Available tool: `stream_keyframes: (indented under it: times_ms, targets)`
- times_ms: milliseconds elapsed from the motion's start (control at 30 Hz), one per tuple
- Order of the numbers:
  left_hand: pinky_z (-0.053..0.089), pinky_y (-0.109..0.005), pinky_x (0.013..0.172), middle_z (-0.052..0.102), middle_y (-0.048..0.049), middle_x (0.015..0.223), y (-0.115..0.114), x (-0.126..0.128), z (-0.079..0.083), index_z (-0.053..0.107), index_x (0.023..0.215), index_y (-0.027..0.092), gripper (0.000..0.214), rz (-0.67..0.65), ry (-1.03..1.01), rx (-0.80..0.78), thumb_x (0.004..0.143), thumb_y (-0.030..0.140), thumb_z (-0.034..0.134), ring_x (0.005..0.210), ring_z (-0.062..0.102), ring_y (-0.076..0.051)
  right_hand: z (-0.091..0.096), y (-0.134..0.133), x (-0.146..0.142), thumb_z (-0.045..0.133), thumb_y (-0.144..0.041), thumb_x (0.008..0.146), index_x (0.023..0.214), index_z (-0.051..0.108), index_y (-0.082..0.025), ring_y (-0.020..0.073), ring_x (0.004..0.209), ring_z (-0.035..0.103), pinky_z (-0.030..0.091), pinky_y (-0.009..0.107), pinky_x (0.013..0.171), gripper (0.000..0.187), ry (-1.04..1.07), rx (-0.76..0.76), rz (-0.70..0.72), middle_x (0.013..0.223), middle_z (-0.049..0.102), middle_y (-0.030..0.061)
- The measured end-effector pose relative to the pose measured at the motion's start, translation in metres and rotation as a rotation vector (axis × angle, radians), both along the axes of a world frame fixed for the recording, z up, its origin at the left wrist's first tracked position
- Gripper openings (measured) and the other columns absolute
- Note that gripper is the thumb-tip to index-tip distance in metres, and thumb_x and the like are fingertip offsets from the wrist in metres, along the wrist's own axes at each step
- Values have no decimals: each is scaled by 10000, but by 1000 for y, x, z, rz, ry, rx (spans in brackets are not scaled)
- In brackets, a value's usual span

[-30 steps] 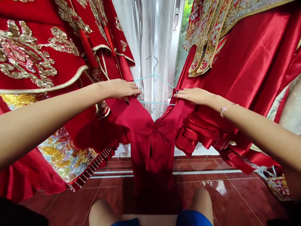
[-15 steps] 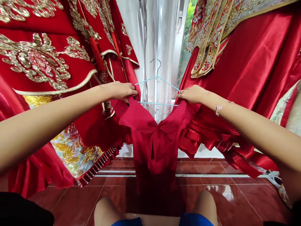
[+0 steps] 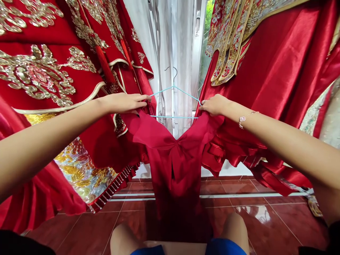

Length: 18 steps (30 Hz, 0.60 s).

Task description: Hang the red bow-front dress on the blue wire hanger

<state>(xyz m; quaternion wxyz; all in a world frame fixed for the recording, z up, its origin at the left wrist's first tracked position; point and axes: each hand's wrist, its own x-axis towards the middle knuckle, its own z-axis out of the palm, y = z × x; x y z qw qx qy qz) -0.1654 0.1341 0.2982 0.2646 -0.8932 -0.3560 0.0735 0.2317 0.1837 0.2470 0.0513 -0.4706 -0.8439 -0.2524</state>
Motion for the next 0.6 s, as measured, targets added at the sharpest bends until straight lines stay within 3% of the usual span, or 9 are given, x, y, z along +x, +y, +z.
stream_keyframes:
  times_ms: [167,400,467,533,600]
  targets:
    - [443,-416,1041,551,-145,1364,8,-8,-1,581,1351,191,411,28,-96,-85,970,257,443,1289,485,-314,7,-19,-2,590,-150,847,1126,718,-230,253,952,682,433,364,753,316,-214,17,-58,1102,719,110]
    - [408,-464,1042,588,-172,1316,22,24,-5,608,1208,75,296,207,105,-51,932,157,538,1273,483,-318,15,-39,-10,546,-123,870,1258,665,-188,257,973,679,425,345,745,411,-349,10,-102,1201,687,143]
    - [362,-479,1062,600,-176,1276,27,32,-3,609,1172,-4,330,199,113,-61,1002,183,396,1296,473,-307,18,-39,-10,555,-115,867,1226,682,-177,268,988,682,425,350,752,386,-335,15,-111,1177,701,147]
    - [320,-475,1062,592,-161,1217,27,35,1,588,1135,-111,555,155,119,-106,1018,177,128,1309,466,-296,20,-38,-7,558,-92,860,1205,691,-160,273,996,687,423,350,754,375,-319,32,-116,1152,714,155]
    - [325,-429,1063,591,-138,1193,24,33,7,604,1107,-116,588,112,119,-155,1014,190,111,1283,500,-272,22,-37,-2,561,-60,851,1205,688,-130,270,1003,694,422,342,756,383,-298,61,-115,1146,721,171]
